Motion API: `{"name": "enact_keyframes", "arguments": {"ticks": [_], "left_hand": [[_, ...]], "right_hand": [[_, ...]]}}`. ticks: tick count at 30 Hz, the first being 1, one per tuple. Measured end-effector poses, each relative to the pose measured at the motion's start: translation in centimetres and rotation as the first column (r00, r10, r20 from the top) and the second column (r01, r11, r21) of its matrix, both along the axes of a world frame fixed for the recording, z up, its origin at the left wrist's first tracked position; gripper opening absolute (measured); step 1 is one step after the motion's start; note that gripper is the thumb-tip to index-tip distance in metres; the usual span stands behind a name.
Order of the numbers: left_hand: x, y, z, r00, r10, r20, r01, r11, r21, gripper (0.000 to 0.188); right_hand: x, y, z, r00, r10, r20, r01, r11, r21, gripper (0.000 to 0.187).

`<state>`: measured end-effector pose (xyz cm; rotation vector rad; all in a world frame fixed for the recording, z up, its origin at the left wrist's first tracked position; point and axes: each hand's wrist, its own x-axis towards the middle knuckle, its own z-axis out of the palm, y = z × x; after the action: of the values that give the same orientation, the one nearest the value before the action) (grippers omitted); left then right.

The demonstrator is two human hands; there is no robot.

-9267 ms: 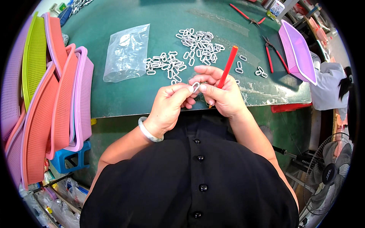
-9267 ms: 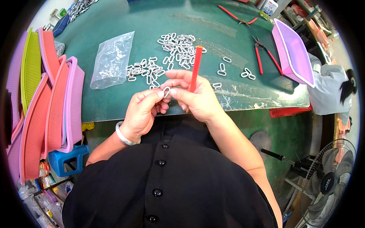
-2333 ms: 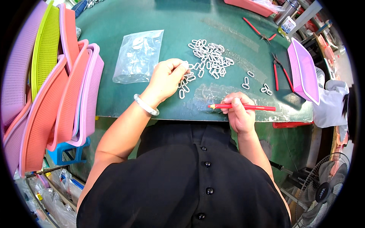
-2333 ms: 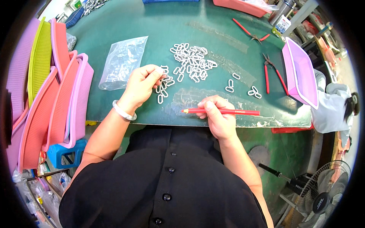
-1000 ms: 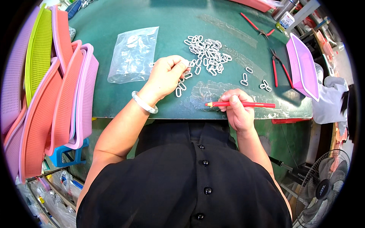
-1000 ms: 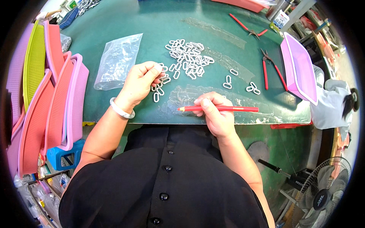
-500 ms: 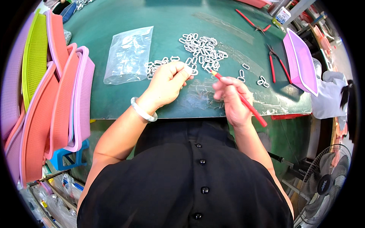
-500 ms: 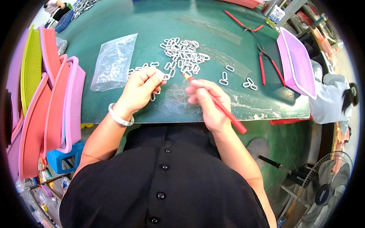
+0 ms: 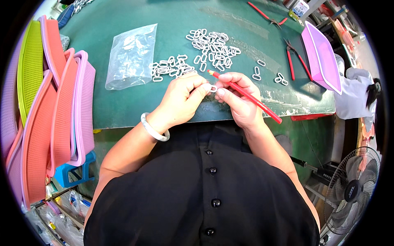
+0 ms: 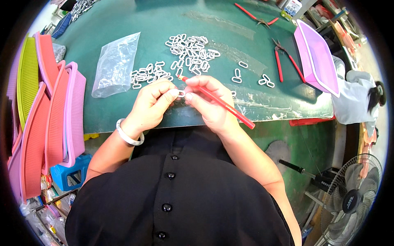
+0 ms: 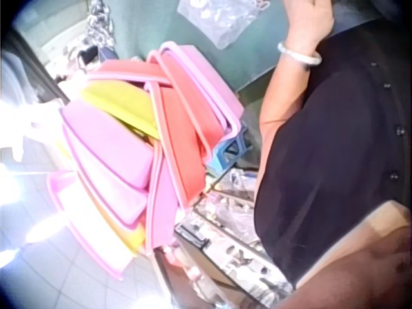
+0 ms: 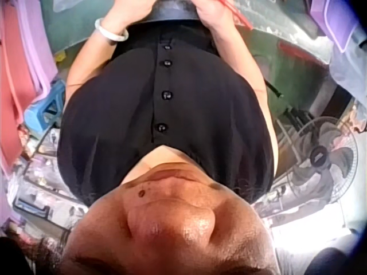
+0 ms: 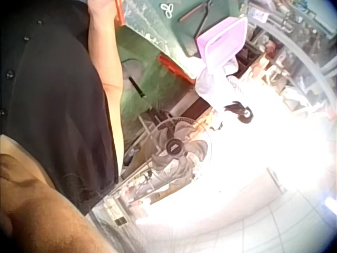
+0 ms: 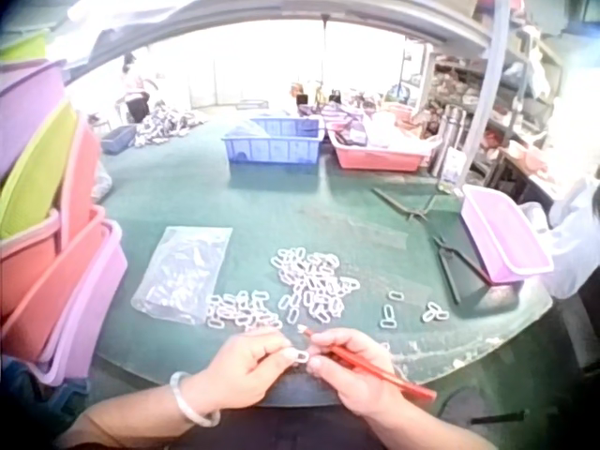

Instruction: The person repeatedly picks up small silver metal rings from a pile on a green workbench and uses a red pencil-like tool to apply a substance to the inner surface of each ring. After treating each ring, the person places it back onto the work surface. The process is repetitive and performed one item at a time.

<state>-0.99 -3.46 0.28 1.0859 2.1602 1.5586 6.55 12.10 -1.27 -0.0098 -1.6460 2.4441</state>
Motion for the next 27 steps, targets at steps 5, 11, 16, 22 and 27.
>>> {"name": "enact_keyframes", "arguments": {"ticks": [5,11,16,22,27], "left_hand": [[0.30,0.00,0.23,1.000,0.001,0.020,-0.001,1.000,0.013,0.017],[0.28,0.06,-0.17,0.999,-0.005,0.036,0.004,0.999,0.035,0.017],[0.31,0.05,-0.28,0.997,-0.012,0.071,0.009,0.999,0.041,0.018],[0.36,0.08,-0.48,0.994,-0.015,0.108,0.009,0.998,0.054,0.019],[0.35,0.06,-0.55,0.994,-0.015,0.110,0.009,0.999,0.052,0.020]], "right_hand": [[0.06,-0.07,0.01,1.000,0.005,0.000,-0.005,1.000,-0.017,0.024],[0.18,-0.01,0.09,0.999,0.006,0.053,-0.004,0.999,-0.033,0.024],[0.20,-0.02,0.03,0.998,0.001,0.070,0.002,0.999,-0.047,0.024],[0.18,0.02,-0.05,0.997,0.001,0.073,0.002,0.999,-0.042,0.024],[0.15,0.01,-0.08,0.997,-0.001,0.073,0.004,0.999,-0.044,0.024]]}}
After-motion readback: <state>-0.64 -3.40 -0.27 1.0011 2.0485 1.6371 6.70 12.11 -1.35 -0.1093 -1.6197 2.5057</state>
